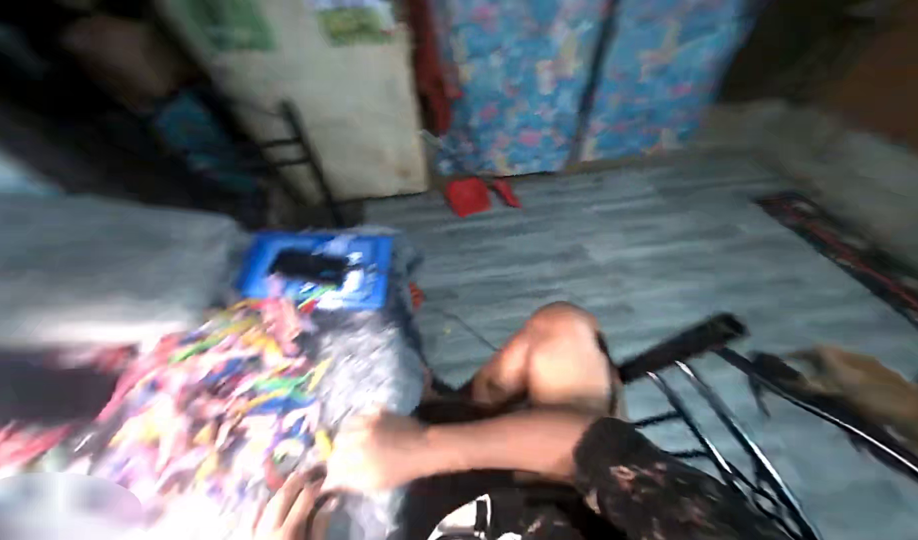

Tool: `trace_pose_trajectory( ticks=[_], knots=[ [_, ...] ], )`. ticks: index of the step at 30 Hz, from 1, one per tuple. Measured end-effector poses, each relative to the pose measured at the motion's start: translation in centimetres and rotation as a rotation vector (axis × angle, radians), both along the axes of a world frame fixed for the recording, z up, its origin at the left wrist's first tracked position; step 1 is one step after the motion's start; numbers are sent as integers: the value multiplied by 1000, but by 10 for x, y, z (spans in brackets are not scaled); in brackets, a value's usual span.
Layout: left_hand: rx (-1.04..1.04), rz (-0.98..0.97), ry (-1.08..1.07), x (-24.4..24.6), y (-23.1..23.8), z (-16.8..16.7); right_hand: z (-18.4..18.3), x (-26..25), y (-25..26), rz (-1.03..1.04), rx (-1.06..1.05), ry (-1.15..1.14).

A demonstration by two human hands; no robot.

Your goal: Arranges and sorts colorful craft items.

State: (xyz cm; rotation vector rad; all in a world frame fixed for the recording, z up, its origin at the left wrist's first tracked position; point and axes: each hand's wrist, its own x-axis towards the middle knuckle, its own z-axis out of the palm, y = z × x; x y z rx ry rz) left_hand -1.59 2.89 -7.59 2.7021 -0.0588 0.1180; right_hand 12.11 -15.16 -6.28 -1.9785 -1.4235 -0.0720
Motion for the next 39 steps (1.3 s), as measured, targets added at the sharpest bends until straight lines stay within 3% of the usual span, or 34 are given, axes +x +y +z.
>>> trace_pose_trajectory(
  ticks=[3,8,16,21,25,30,36,39],
  knots=[
    [-33,67,-129,-5,1,-20,18,38,5,66,-159,168],
    [-78,154,-145,-10,-1,-26,30,85,42,-1,-248,175],
    [-126,193,-115,-7,-7,-23,24,170,100,-203,-285,-48],
    [-155,164,-141,-3,-10,-23,-7,208,106,-106,-405,-183],
    [-189,164,-155,-1,-11,-19,-7,203,107,-72,-151,-221],
    [-313,231,-13,10,-12,12,7,181,97,7,95,-5],
    [-500,426,-313,37,-22,48,23,84,69,284,95,426],
    [-505,495,-415,49,-31,67,30,41,55,308,48,530]
  ],
)
